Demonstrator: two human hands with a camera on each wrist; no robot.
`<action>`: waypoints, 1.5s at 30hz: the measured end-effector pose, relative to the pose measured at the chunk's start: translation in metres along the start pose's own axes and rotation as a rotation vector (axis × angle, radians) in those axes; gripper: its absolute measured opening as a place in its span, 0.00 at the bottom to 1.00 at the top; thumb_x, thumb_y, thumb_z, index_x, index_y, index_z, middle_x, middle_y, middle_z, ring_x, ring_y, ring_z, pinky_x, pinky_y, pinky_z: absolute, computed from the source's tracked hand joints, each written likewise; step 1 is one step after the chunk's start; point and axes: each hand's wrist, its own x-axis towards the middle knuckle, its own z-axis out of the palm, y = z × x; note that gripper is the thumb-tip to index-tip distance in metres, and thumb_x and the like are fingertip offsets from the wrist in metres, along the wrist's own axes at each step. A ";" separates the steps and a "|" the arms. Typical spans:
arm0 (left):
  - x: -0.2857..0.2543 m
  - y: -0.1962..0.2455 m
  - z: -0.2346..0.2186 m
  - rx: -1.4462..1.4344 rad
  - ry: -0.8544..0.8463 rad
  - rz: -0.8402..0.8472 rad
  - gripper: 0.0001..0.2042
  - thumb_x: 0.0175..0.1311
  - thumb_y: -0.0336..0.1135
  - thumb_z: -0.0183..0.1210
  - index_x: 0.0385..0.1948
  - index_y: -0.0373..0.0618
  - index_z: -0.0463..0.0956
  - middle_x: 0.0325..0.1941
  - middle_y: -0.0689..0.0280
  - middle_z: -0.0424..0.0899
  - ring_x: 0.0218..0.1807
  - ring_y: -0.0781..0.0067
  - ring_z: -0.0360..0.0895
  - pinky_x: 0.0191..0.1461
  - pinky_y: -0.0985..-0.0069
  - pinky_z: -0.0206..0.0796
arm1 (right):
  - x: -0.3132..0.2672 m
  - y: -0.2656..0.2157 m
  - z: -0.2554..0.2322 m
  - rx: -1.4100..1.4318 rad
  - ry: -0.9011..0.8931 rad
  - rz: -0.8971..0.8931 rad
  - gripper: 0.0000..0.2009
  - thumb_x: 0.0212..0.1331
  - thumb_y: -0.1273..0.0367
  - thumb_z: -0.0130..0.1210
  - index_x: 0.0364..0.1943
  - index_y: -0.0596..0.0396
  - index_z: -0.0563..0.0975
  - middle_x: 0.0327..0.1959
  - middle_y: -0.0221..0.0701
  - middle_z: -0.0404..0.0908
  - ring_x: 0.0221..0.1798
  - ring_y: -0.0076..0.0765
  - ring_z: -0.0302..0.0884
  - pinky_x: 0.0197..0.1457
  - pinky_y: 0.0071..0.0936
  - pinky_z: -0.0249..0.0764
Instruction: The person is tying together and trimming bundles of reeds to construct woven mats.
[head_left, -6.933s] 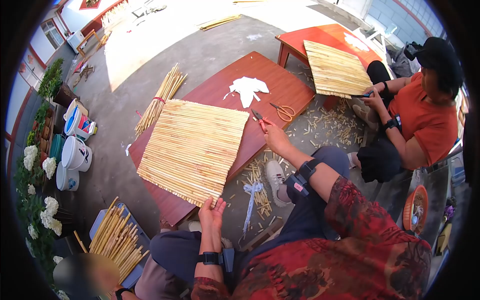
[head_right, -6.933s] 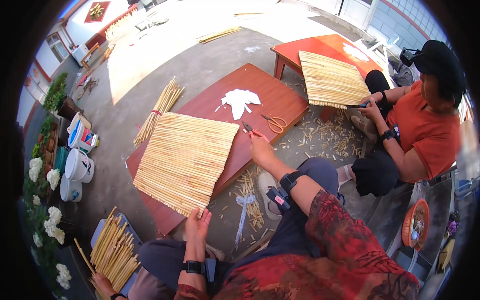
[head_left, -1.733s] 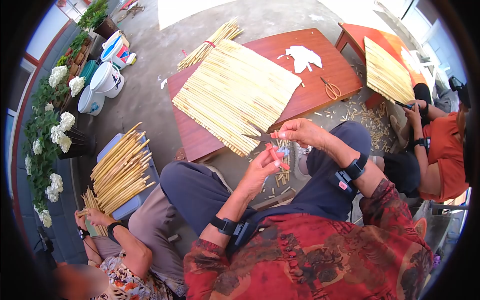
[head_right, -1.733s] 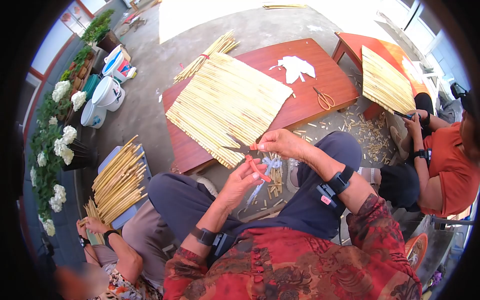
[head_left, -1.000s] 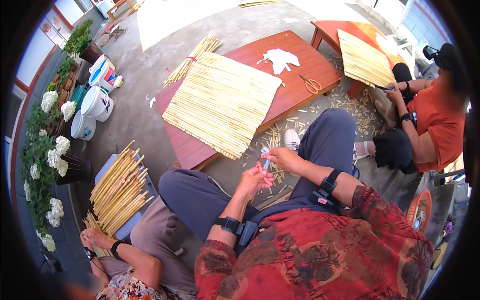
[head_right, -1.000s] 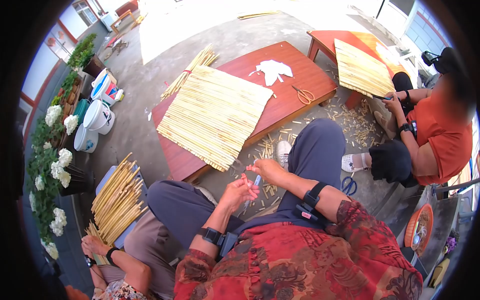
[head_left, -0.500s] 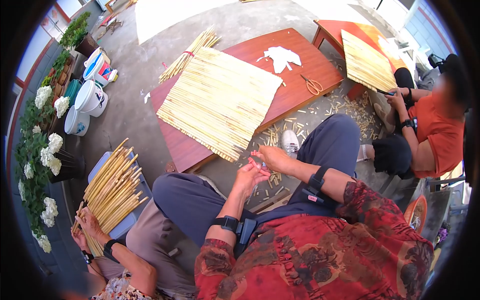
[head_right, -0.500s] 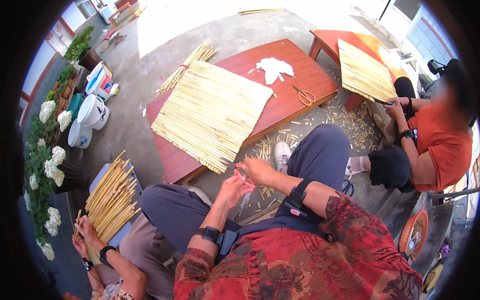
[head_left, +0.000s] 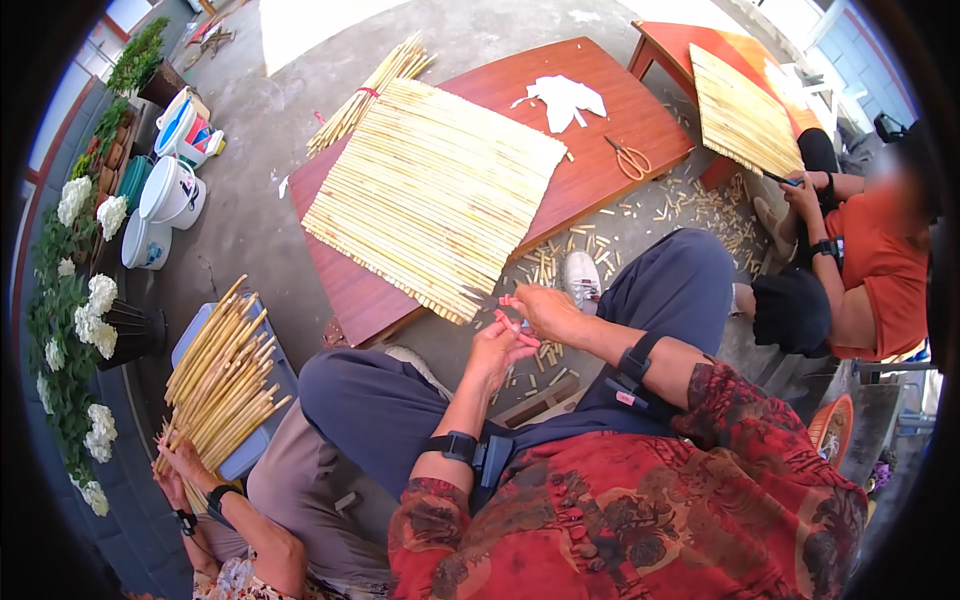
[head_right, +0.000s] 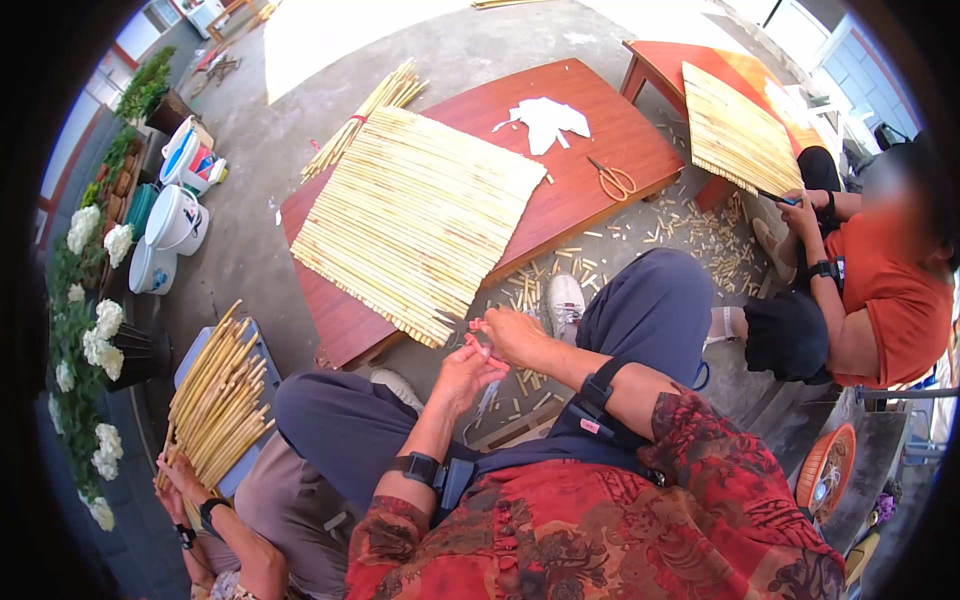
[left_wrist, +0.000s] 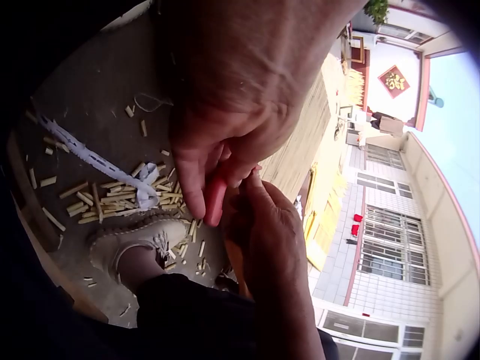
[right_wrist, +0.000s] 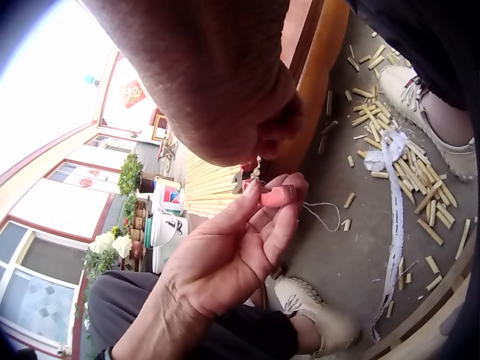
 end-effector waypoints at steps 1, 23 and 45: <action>0.000 0.000 -0.001 0.005 -0.008 0.002 0.10 0.62 0.32 0.45 0.39 0.36 0.68 0.37 0.57 0.76 0.37 0.64 0.76 0.40 0.71 0.71 | 0.000 0.000 0.000 -0.039 -0.015 -0.007 0.13 0.56 0.62 0.45 0.36 0.58 0.69 0.38 0.44 0.71 0.41 0.50 0.71 0.43 0.41 0.67; 0.006 0.003 0.003 0.158 0.022 -0.013 0.13 0.60 0.27 0.41 0.46 0.41 0.67 0.47 0.59 0.72 0.43 0.64 0.73 0.44 0.68 0.68 | -0.002 -0.002 0.005 -0.391 0.094 -0.121 0.21 0.38 0.68 0.57 0.41 0.52 0.66 0.38 0.37 0.68 0.45 0.42 0.66 0.44 0.37 0.63; 0.012 0.006 -0.001 -0.035 0.098 0.047 0.13 0.58 0.28 0.45 0.45 0.40 0.66 0.43 0.62 0.73 0.49 0.65 0.70 0.46 0.66 0.66 | -0.003 0.000 0.005 -0.484 0.195 -0.163 0.21 0.42 0.66 0.56 0.43 0.53 0.66 0.35 0.36 0.68 0.41 0.40 0.67 0.39 0.35 0.61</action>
